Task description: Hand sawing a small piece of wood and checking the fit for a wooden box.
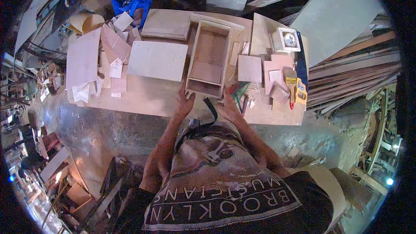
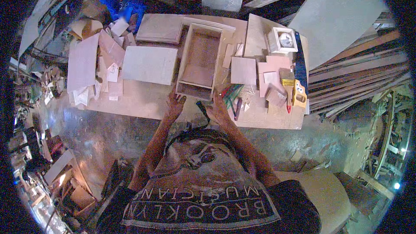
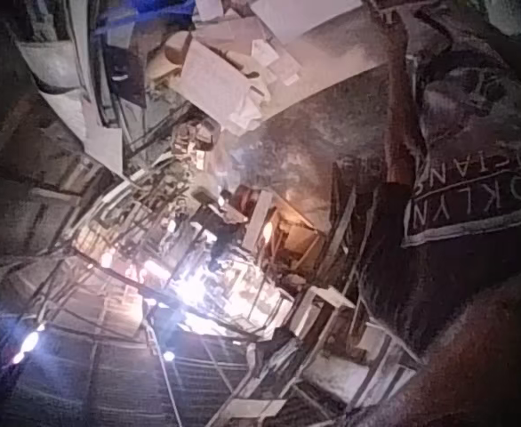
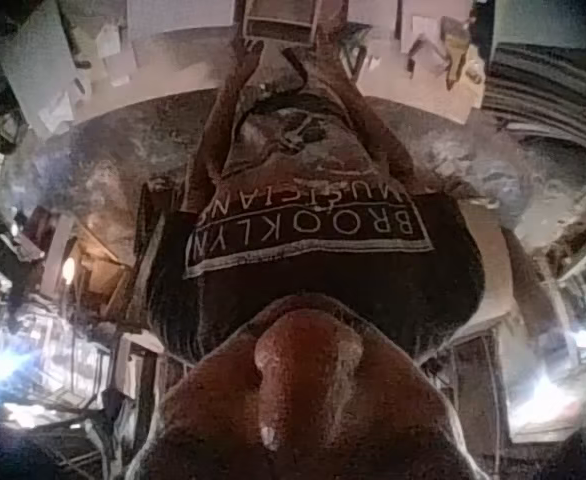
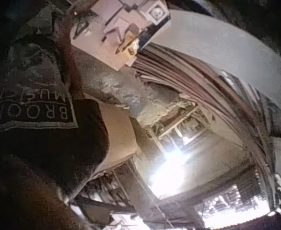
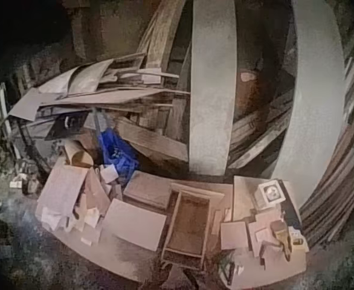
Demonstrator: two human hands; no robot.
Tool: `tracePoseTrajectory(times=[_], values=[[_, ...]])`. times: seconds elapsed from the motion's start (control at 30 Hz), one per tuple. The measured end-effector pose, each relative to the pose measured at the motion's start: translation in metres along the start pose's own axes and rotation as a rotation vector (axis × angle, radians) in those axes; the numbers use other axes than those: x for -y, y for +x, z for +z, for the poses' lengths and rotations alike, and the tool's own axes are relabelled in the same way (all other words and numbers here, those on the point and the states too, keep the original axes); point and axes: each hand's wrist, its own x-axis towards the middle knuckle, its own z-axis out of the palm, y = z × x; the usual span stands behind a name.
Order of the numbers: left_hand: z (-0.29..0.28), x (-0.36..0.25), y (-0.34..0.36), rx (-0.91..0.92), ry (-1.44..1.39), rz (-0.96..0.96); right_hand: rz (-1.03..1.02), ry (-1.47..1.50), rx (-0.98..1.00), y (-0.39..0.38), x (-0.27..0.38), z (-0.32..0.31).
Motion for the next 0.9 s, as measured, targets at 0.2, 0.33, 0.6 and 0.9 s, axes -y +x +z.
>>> tracePoseTrajectory(times=[0.2,0.33,0.6,0.9], values=[[-0.012,-0.027,-0.014,0.07,-0.022,-0.031,-0.12,0.099,-0.045,-0.014,-0.018,0.011],[-0.019,-0.034,-0.021,0.082,0.018,-0.004,-0.121,0.0,-0.057,-0.019,-0.009,0.013],[-0.026,-0.061,-0.023,0.093,0.057,0.004,-0.104,-0.022,-0.041,-0.017,-0.01,0.014],[-0.033,-0.001,-0.02,0.013,0.143,0.253,-0.069,-0.415,-0.315,-0.009,0.064,-0.039]])
